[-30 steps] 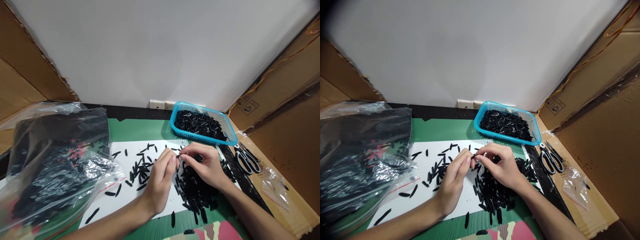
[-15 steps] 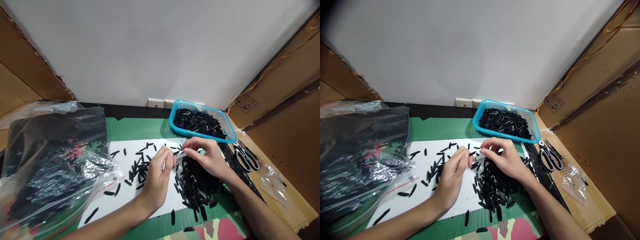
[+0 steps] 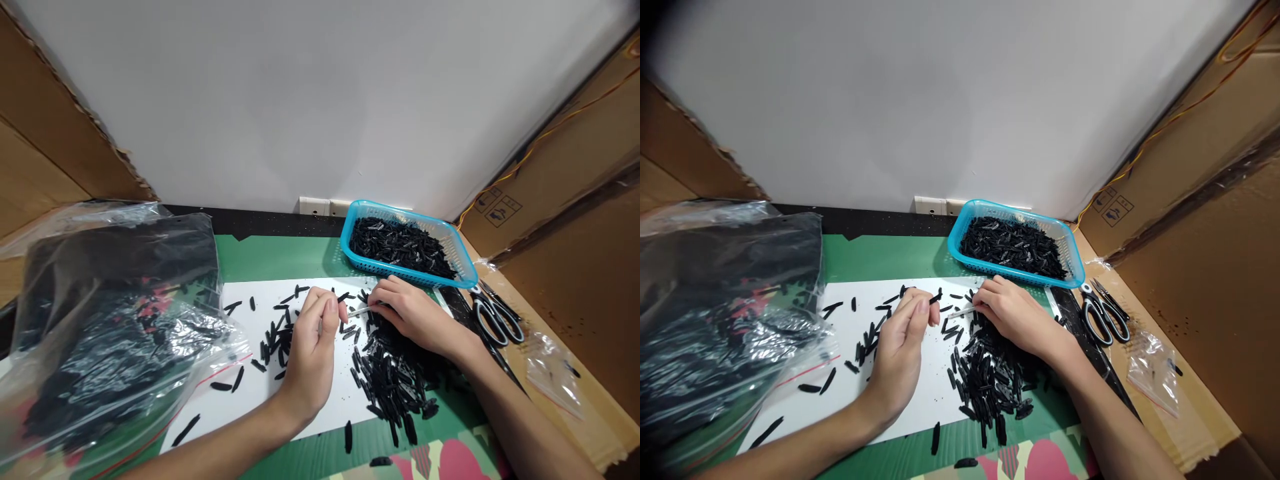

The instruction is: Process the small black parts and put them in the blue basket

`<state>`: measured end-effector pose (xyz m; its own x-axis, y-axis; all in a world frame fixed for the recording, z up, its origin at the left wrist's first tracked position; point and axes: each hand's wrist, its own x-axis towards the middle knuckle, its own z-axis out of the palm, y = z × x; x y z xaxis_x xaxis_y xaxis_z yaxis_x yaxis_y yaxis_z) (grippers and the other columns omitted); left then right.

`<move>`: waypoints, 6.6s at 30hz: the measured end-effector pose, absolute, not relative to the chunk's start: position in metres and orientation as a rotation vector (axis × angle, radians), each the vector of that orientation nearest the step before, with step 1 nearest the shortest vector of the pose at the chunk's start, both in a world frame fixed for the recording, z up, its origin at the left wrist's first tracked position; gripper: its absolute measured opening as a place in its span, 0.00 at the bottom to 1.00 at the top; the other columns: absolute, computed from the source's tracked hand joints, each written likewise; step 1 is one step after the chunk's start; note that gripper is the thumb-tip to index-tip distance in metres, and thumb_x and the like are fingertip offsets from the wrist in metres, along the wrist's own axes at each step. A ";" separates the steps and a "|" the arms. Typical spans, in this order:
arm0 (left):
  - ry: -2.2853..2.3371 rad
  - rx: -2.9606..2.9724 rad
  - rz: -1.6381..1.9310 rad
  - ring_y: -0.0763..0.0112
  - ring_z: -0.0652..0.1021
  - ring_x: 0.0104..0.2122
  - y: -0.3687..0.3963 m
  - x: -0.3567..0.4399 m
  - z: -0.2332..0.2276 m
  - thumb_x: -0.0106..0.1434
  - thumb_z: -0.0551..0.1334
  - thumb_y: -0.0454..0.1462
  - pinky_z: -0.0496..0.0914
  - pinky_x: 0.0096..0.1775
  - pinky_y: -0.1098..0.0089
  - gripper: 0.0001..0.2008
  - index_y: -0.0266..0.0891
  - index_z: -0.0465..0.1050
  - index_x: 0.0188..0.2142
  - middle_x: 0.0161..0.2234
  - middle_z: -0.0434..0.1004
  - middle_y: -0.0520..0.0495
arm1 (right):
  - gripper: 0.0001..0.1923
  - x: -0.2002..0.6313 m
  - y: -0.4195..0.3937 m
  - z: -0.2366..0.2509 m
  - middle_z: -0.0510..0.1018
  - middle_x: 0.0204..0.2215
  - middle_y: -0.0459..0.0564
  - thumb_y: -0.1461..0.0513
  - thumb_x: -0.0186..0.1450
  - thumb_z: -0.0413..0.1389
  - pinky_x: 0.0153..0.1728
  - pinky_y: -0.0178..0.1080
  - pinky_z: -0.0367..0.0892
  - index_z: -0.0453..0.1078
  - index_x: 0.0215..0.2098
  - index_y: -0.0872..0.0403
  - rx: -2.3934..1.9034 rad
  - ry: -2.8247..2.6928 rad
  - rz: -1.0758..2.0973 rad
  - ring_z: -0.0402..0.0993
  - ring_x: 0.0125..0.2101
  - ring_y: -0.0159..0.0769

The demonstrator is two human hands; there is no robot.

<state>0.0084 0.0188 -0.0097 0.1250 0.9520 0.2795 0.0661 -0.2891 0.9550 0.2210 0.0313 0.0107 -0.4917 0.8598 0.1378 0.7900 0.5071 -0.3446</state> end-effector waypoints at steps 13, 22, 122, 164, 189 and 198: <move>0.974 1.541 1.241 0.67 0.76 0.46 0.017 0.006 -0.008 0.77 0.56 0.42 0.68 0.48 0.68 0.20 0.40 0.78 0.29 0.44 0.76 0.46 | 0.11 0.212 0.024 0.019 0.77 0.27 0.39 0.52 0.75 0.57 0.10 0.28 0.59 0.62 0.48 0.47 -0.989 -1.154 1.071 0.66 0.13 0.26; 0.907 1.490 1.180 0.63 0.82 0.47 0.015 0.005 -0.009 0.75 0.59 0.41 0.74 0.50 0.65 0.17 0.40 0.85 0.34 0.49 0.84 0.44 | 0.13 0.196 0.021 0.025 0.77 0.32 0.43 0.61 0.61 0.73 0.25 0.26 0.79 0.78 0.41 0.54 -0.823 -0.941 1.347 0.76 0.25 0.24; 1.066 1.980 1.296 0.69 0.73 0.41 0.007 0.009 -0.007 0.76 0.52 0.28 0.71 0.41 0.69 0.12 0.40 0.69 0.37 0.42 0.68 0.47 | 0.11 0.193 -0.008 0.032 0.88 0.47 0.53 0.68 0.68 0.64 0.40 0.38 0.82 0.67 0.35 0.50 -1.035 -1.766 0.694 0.88 0.43 0.42; 0.974 1.804 1.327 0.67 0.75 0.49 0.011 0.006 -0.004 0.77 0.53 0.32 0.72 0.50 0.69 0.14 0.41 0.75 0.36 0.46 0.71 0.46 | 0.03 0.190 -0.001 0.031 0.86 0.48 0.55 0.67 0.70 0.63 0.47 0.45 0.81 0.74 0.39 0.53 -0.857 -1.597 0.869 0.85 0.47 0.43; 1.056 1.858 1.307 0.66 0.75 0.45 0.011 0.010 -0.005 0.76 0.54 0.33 0.73 0.43 0.67 0.13 0.40 0.71 0.34 0.45 0.71 0.44 | 0.05 0.192 -0.002 0.027 0.87 0.49 0.55 0.66 0.72 0.61 0.43 0.39 0.82 0.71 0.39 0.51 -0.977 -1.870 0.592 0.87 0.45 0.40; 1.056 1.842 1.261 0.69 0.75 0.41 0.015 0.010 -0.008 0.77 0.55 0.34 0.70 0.44 0.69 0.13 0.40 0.72 0.35 0.40 0.70 0.48 | 0.07 0.178 0.003 0.002 0.83 0.50 0.72 0.73 0.72 0.53 0.49 0.47 0.81 0.68 0.41 0.56 -0.925 -2.168 -0.270 0.83 0.52 0.52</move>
<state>0.0097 0.0147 -0.0080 0.2096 0.8865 0.4126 0.2506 -0.4566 0.8537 0.1782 0.0027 0.0022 -0.4577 0.5330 0.7117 0.6913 0.7167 -0.0922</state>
